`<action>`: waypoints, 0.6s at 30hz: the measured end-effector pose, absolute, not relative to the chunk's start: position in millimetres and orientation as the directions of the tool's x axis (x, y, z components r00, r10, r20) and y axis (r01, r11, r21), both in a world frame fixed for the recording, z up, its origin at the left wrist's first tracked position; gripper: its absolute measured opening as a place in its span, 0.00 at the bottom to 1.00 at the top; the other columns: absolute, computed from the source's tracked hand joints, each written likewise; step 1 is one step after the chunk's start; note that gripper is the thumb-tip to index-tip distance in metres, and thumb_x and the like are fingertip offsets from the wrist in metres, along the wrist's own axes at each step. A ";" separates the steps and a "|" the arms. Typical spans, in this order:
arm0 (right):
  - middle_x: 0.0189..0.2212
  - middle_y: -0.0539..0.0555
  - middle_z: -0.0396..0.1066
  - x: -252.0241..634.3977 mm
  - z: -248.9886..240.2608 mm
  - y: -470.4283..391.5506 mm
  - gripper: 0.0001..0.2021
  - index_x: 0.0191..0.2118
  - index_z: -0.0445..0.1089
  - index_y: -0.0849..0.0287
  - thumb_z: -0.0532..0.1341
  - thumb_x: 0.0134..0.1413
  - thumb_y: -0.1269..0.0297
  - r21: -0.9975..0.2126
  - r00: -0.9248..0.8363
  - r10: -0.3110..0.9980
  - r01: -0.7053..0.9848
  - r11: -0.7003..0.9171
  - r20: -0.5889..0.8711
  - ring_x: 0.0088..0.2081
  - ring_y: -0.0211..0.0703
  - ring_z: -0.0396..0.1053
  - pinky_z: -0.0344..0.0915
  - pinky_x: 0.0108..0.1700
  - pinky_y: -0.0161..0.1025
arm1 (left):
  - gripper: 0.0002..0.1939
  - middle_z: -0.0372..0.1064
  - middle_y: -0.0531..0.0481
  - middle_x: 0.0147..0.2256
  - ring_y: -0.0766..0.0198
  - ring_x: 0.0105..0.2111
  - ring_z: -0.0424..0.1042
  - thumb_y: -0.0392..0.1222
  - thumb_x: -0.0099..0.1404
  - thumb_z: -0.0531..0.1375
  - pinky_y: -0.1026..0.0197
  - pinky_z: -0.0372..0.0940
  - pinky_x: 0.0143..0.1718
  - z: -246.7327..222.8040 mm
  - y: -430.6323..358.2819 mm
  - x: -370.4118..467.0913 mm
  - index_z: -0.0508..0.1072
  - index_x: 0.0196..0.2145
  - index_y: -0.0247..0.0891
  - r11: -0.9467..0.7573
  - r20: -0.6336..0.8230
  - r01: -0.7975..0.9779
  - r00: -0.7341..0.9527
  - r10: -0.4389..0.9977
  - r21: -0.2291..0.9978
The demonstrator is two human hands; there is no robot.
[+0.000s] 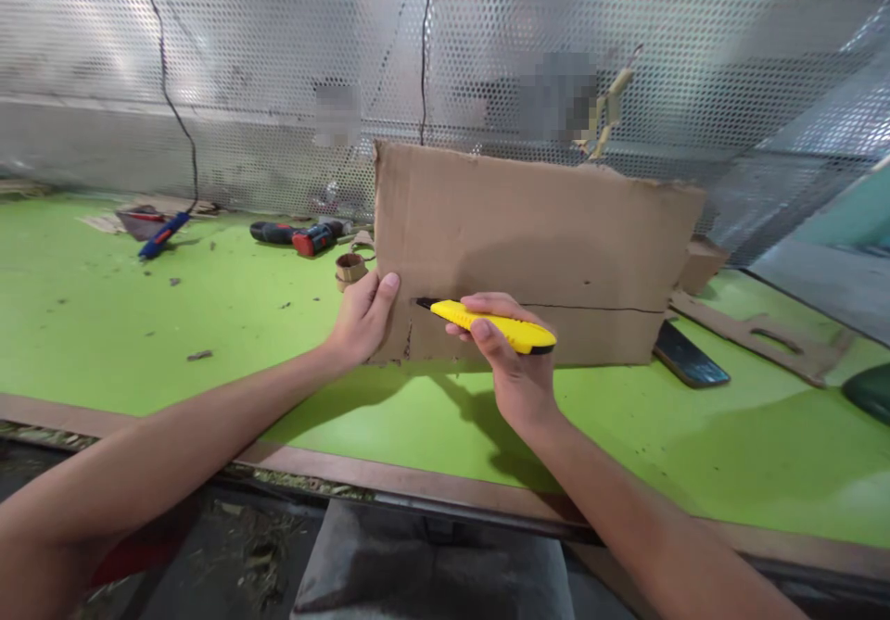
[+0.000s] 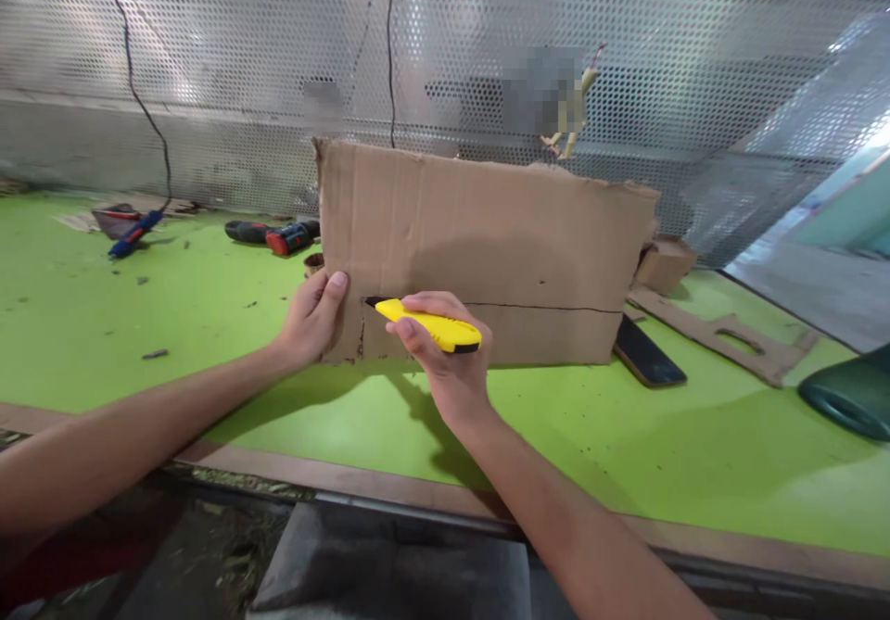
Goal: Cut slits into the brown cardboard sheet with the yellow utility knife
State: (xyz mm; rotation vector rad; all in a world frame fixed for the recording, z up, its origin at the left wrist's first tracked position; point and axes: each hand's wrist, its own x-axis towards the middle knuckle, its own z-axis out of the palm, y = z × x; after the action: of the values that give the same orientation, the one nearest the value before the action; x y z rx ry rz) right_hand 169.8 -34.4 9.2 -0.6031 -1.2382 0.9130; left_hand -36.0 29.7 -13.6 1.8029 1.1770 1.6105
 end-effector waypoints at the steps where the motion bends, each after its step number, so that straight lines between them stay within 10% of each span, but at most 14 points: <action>1: 0.42 0.52 0.79 169.4 10.2 -35.1 0.09 0.37 0.85 0.51 0.77 0.52 0.55 -0.812 0.052 0.844 -0.245 0.529 0.534 0.37 0.43 0.83 0.85 0.40 0.42 | 0.26 0.74 0.48 0.32 0.58 0.33 0.69 0.67 0.75 0.55 0.57 0.62 0.34 -13.2 30.1 -37.0 0.73 0.34 0.41 -0.543 0.586 0.315 -0.052 0.809 0.778; 18: 0.20 0.45 0.72 198.1 6.0 -2.9 0.10 0.28 0.78 0.57 0.75 0.53 0.58 -0.790 0.429 0.725 -0.042 0.612 0.539 0.20 0.35 0.69 0.66 0.26 0.34 | 0.26 0.74 0.46 0.34 0.56 0.35 0.72 0.64 0.75 0.54 0.57 0.64 0.35 -11.4 43.1 -40.1 0.72 0.33 0.39 -0.458 0.516 0.371 -0.067 0.854 0.808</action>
State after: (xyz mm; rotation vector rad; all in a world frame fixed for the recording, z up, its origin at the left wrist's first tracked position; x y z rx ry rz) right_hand 198.1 -2.9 6.0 -0.7869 -1.0254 0.5459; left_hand -40.1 43.1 -11.4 1.7936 1.3107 1.5421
